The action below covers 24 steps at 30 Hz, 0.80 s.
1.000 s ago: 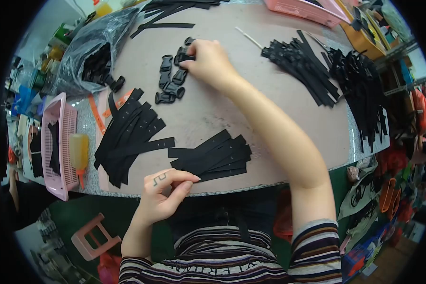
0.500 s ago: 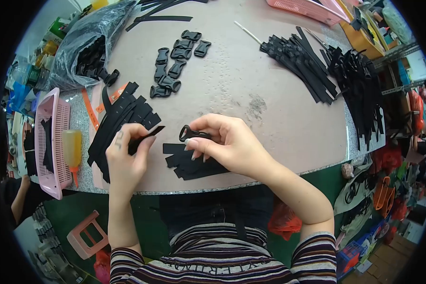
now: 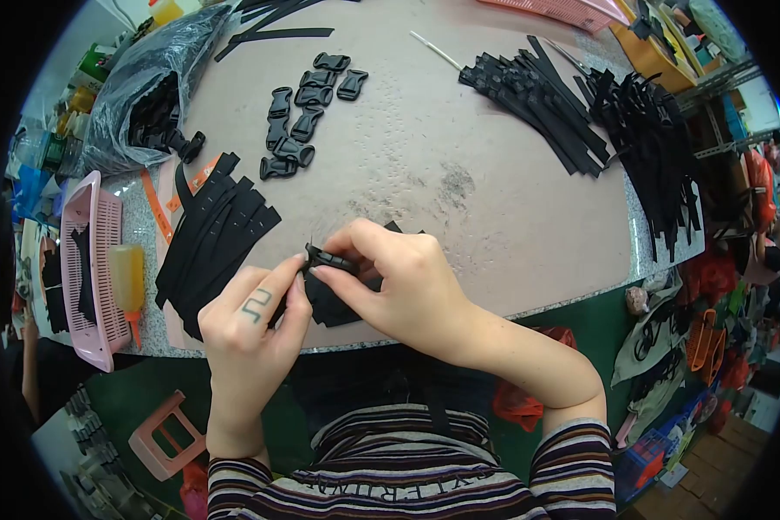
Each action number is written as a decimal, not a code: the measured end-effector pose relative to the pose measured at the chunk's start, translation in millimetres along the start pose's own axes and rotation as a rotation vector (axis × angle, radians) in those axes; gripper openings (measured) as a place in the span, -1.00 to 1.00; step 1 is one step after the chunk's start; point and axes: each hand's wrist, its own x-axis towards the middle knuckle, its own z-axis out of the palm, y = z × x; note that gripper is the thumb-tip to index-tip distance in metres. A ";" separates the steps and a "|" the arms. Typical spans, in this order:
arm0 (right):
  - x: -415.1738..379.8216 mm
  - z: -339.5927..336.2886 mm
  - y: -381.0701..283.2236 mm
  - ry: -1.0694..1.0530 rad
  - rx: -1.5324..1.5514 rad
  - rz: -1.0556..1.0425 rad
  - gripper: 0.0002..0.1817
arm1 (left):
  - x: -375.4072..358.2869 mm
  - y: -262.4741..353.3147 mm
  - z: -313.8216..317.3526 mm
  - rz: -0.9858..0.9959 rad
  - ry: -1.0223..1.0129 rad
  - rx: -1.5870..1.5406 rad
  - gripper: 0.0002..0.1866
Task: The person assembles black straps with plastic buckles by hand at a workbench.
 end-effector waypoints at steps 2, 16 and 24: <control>-2.0 2.7 -0.2 0.014 -0.024 -0.007 -0.77 | 0.9 1.6 -1.8 -0.008 -0.009 0.022 -0.75; 1.7 -3.9 -4.8 -0.033 0.104 0.068 -0.77 | 4.1 3.6 -7.1 -0.027 0.086 -0.087 -0.80; 7.9 -15.3 -15.4 -0.208 0.705 0.508 -0.74 | 8.0 1.5 -10.3 -0.061 0.137 -0.162 -0.81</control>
